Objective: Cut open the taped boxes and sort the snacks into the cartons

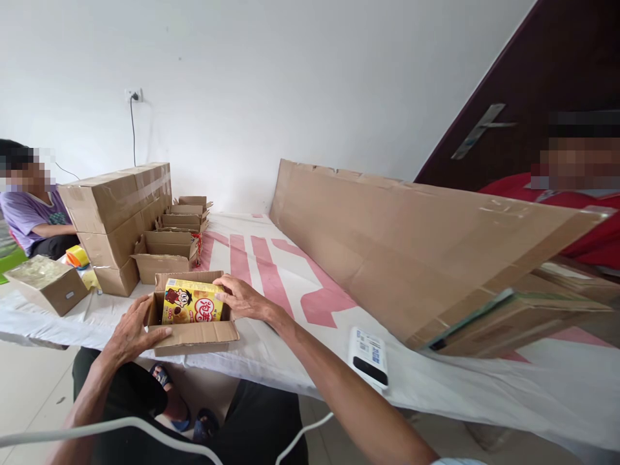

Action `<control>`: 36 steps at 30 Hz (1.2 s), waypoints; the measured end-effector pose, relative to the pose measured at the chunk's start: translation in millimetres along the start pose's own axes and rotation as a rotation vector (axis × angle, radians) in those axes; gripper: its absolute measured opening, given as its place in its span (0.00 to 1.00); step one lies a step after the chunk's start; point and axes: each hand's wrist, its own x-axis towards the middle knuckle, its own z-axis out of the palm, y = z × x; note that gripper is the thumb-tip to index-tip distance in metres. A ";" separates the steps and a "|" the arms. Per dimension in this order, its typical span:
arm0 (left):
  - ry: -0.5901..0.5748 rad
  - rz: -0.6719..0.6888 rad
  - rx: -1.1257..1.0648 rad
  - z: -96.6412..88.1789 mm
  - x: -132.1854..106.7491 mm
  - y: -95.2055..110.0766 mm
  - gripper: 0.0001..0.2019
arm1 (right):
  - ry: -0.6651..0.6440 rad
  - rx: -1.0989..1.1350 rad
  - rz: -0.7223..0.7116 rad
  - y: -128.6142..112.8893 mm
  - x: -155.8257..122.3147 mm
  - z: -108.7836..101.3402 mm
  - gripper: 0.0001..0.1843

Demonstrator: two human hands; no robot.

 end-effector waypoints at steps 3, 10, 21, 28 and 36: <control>-0.012 -0.022 -0.004 -3.3 1.6 2.5 0.40 | 0.021 0.038 -0.020 -1.8 -1.5 -1.0 0.11; 0.010 -0.025 0.019 -12.1 11.6 9.2 0.44 | 0.053 0.072 -0.102 -7.3 2.0 -4.4 0.13; -0.107 0.112 0.157 -32.9 47.7 39.1 0.27 | 0.086 0.000 -0.299 -28.6 26.6 -2.5 0.19; -0.072 -0.150 -0.014 -33.4 57.5 35.6 0.20 | 0.239 0.306 -0.095 -18.8 24.9 5.8 0.33; 0.066 -0.311 -0.146 -24.8 60.4 32.7 0.25 | 0.162 0.325 0.076 -3.2 1.7 25.4 0.26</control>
